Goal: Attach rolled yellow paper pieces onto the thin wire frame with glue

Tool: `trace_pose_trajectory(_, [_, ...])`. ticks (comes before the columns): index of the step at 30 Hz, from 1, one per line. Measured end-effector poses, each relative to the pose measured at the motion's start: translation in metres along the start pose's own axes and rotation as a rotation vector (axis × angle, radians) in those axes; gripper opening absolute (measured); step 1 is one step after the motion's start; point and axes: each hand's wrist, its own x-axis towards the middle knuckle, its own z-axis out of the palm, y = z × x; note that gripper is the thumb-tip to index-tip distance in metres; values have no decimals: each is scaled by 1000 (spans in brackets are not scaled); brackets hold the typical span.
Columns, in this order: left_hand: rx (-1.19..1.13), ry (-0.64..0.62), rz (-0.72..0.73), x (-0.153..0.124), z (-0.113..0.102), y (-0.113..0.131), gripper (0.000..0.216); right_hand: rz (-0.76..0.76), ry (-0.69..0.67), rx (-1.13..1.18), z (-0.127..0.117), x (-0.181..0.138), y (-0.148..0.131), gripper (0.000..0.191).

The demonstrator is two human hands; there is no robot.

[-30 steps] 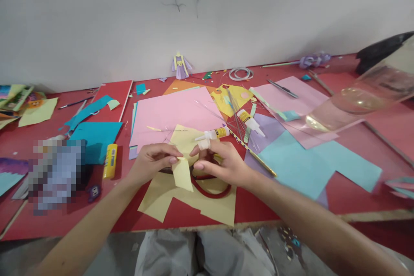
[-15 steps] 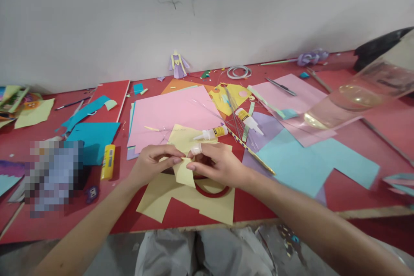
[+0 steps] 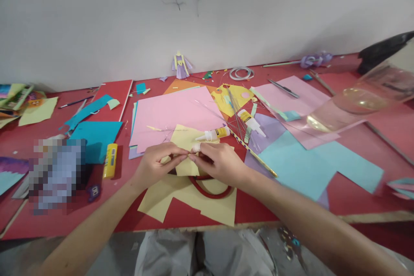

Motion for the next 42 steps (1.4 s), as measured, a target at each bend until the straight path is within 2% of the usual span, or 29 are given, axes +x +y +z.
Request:
trace_pose_trajectory(6, [-11,-11,-18,0,-1,2,15,27,-32,55,-1,0,0,20])
trace_pose_trajectory(14, [-265,-51,-247,2,-3,4,11,28,-30,68,-1,0,0,19])
trace_pose_trajectory(31, [-251,-92,-289,3,-3,5,12,6,-13,49,-1,1,-1,24])
trace_pose_trajectory(34, [-183,-77,-239,2,-2,5,12,17,-19,68,-2,1,-2,24])
trace_pose_trajectory(39, [5,-14,0,-3,1,1,11,71,-46,91,-3,3,-4,25])
trace_pose_trajectory(42, [53,5,87,-4,3,-1,10,83,-50,98,-3,3,-5,24])
